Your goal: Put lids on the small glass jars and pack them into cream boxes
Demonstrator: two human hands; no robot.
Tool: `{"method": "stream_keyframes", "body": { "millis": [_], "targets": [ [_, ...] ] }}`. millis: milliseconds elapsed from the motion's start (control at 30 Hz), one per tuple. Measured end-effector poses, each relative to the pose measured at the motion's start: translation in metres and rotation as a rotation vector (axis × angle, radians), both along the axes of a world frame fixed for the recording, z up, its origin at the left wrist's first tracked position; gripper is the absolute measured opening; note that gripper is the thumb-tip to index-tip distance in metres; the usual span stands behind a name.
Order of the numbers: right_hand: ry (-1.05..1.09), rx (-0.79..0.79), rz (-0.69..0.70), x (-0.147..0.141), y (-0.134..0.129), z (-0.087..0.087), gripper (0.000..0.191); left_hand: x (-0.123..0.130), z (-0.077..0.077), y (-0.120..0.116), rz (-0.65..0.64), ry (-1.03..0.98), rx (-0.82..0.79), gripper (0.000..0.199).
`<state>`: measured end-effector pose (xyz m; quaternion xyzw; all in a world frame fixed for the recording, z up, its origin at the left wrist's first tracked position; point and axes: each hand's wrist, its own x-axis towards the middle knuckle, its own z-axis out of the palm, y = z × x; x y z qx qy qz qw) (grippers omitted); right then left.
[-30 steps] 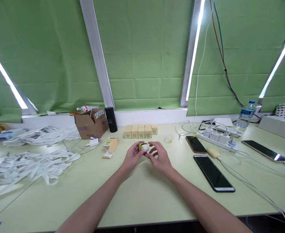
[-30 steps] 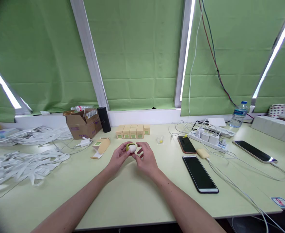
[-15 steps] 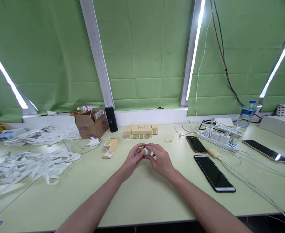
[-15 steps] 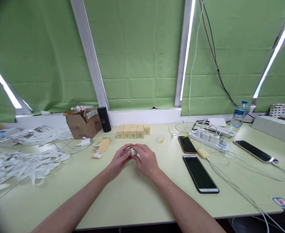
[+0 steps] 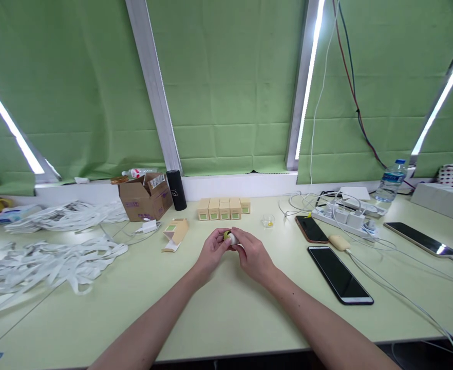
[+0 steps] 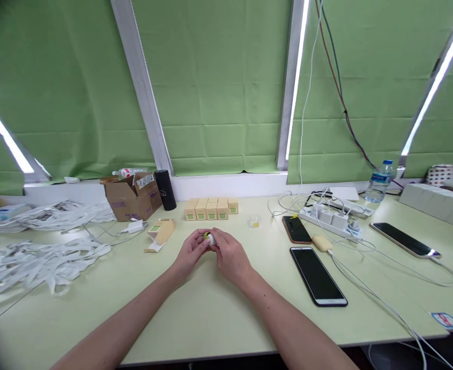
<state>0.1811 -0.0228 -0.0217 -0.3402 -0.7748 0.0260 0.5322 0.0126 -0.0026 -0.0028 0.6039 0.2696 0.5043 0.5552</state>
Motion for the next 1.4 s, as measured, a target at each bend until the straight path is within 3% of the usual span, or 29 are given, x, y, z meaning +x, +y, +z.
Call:
{"method": "stream_keyframes", "body": {
  "millis": [400, 667, 800, 933, 1033, 1167, 1400],
  "targets": [
    [-0.07, 0.021, -0.027, -0.002, -0.005, 0.005, 0.054, 0.009, -0.004, 0.001, 0.178, 0.118, 0.073, 0.04],
    [-0.092, 0.161, -0.066, -0.003, -0.003, 0.007, 0.049, 0.014, -0.007, -0.004, 0.243, 0.137, 0.142, 0.033],
    [-0.095, 0.161, -0.082, -0.002, -0.004, 0.009, 0.051, 0.012, -0.006, -0.003, 0.166, 0.1, 0.14, 0.036],
    [-0.102, 0.142, -0.09, 0.0, -0.002, 0.008, 0.051, 0.012, -0.003, -0.005, 0.049, 0.079, 0.095, 0.053],
    [-0.122, 0.142, -0.096, 0.0, -0.001, 0.007, 0.049, 0.013, -0.001, -0.005, 0.059, 0.079, 0.073, 0.06],
    [-0.15, 0.142, -0.095, -0.003, -0.004, 0.009, 0.048, 0.011, 0.001, -0.003, 0.102, 0.117, 0.086, 0.053],
    [-0.145, 0.12, -0.095, -0.003, -0.005, 0.011, 0.047, 0.008, -0.001, 0.0, 0.073, 0.121, 0.067, 0.056]
  ]
}}
